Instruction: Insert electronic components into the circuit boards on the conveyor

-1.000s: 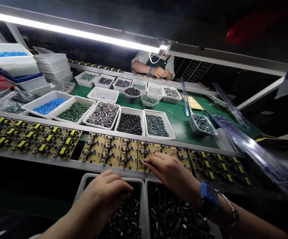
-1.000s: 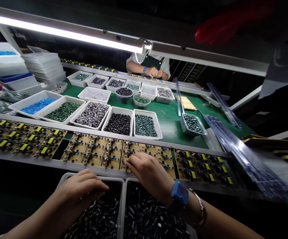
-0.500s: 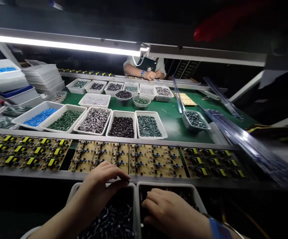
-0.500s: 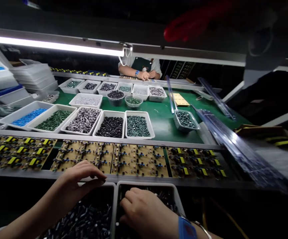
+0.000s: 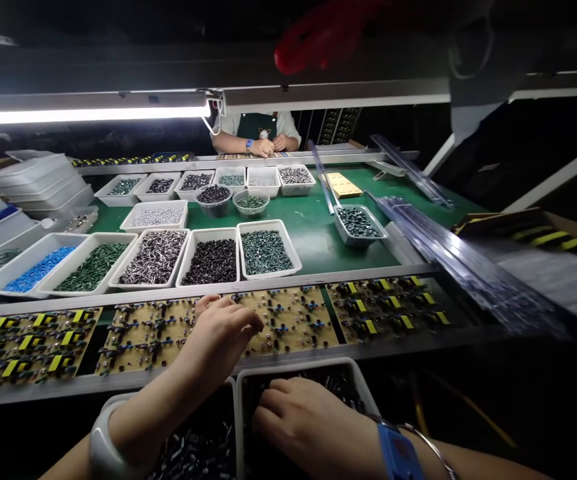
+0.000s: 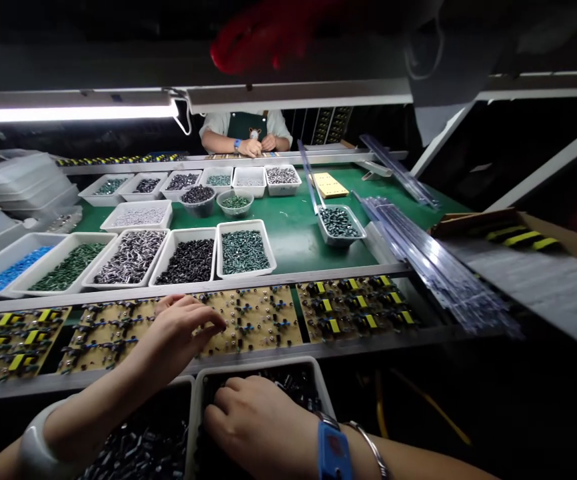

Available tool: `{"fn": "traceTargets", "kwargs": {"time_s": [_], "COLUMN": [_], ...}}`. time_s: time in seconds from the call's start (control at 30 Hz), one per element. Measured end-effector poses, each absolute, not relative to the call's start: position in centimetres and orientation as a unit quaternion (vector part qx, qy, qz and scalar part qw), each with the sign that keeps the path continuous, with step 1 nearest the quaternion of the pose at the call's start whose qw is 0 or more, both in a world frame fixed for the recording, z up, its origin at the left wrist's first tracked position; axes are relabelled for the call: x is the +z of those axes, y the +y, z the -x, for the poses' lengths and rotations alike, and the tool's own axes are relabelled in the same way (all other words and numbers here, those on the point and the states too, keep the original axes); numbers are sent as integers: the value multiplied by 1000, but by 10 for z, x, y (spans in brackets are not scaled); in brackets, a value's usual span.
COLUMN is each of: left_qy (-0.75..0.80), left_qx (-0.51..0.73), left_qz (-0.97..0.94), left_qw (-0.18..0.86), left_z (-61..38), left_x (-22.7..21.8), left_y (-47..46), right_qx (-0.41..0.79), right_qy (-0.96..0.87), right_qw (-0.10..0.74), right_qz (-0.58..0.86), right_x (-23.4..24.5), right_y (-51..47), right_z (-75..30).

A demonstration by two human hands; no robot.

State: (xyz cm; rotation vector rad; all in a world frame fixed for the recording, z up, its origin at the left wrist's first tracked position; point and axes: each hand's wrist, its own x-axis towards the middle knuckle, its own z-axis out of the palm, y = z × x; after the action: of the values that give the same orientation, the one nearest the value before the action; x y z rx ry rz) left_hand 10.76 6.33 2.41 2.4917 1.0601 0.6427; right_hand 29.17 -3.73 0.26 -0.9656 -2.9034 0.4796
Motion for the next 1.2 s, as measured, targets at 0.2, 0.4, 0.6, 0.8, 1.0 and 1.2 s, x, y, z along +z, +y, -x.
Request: {"fn": "traceTargets", "kwargs": {"time_s": [0.2, 0.4, 0.6, 0.8, 1.0, 1.2], "left_qy": [341, 322, 346, 316, 269, 252], "left_qx": [190, 218, 197, 188, 136, 116], "left_qz": [-909, -904, -897, -912, -940, -955], "left_qw": [144, 181, 193, 181, 159, 107], "left_z": [-112, -111, -109, -107, -114, -117], "left_x": [19, 10, 10, 18, 33, 38], "left_y": [70, 77, 78, 78, 77, 76], "right_qx": [130, 136, 143, 147, 179, 351], "right_qy": [-931, -931, -929, -925, -912, -782], "right_qw": [59, 67, 72, 85, 105, 238], "right_qz": [335, 331, 334, 339, 353, 457], "right_x": [9, 6, 5, 5, 10, 25], "right_y": [-39, -39, -37, -37, -37, -31], "right_z": [-295, -296, -295, -294, -295, -316]}}
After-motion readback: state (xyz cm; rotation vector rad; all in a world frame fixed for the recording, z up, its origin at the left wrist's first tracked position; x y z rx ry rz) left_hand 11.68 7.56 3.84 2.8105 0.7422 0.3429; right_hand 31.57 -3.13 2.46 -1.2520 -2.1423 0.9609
